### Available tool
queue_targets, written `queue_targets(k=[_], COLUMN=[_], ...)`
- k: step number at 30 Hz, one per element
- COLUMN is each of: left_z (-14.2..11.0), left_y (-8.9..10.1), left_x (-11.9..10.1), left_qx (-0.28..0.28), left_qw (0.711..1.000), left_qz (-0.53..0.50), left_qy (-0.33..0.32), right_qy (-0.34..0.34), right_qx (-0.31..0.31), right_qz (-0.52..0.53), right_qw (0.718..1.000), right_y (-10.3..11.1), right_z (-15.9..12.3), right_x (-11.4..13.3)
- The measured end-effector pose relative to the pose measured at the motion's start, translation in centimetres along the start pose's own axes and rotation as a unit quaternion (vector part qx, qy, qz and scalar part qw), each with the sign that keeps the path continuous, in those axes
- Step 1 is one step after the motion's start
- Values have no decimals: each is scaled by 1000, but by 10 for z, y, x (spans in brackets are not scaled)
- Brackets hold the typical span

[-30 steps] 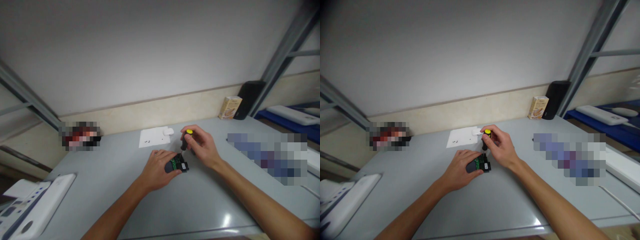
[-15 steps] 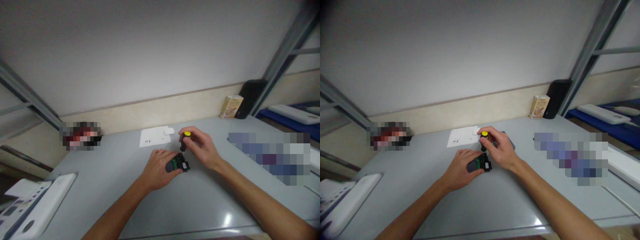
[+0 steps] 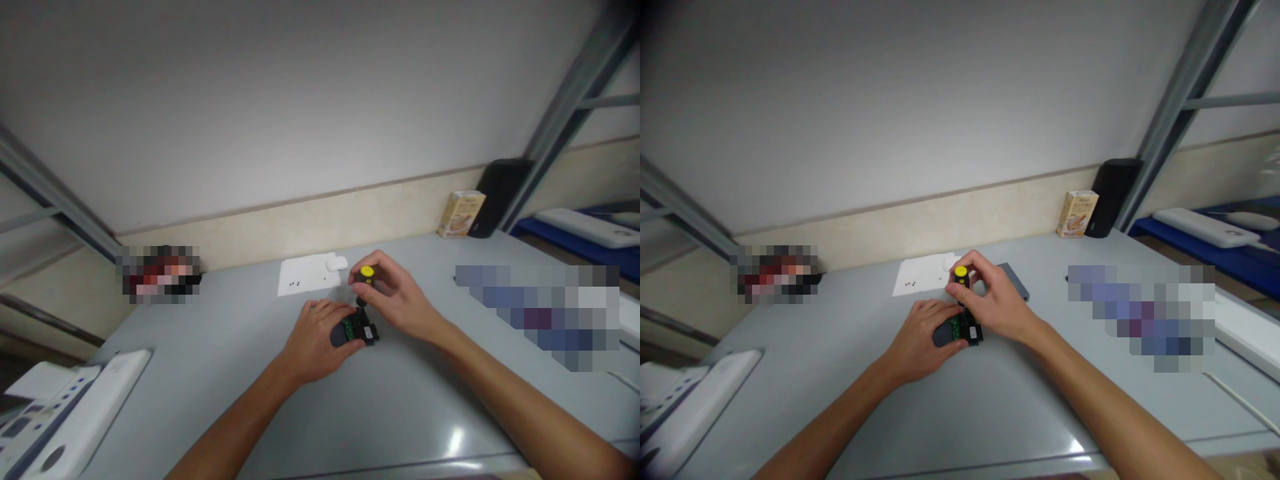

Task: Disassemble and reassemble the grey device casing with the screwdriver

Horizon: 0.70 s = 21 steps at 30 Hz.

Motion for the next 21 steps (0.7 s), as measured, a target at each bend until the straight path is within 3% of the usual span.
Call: queue_targets(k=[4,8,12,16,21], left_z=[0,-1,-1,-2,-2], left_y=[-1,-1,-1,0,1], left_x=[1,0,-2,-3,-4], left_qx=[-14,-17,-11,-8,-6], left_qw=[1000,1000,1000,999,999], left_qz=[0,9,19,23,24], left_qy=[-4,-13,-22,-26,-28], right_qy=[-34,-87,-122,-122,-109], right_qx=[65,121,104,41,-27], right_qz=[217,301,355,412,385], right_qw=[973,942,921,902,916], right_y=[-15,-23,-18,-8,-2], right_z=[2,1,1,5,7], right_x=[-5,-9,-13,-18,-22])
Point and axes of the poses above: each hand's wrist, its own z-axis towards the middle knuckle, its own y-axis out of the back of the hand, x = y × z, the point moved 4 cm from there along z, towards the middle knuckle, and after that the axes turned 5 degrees about z, right-handed, at the moved point
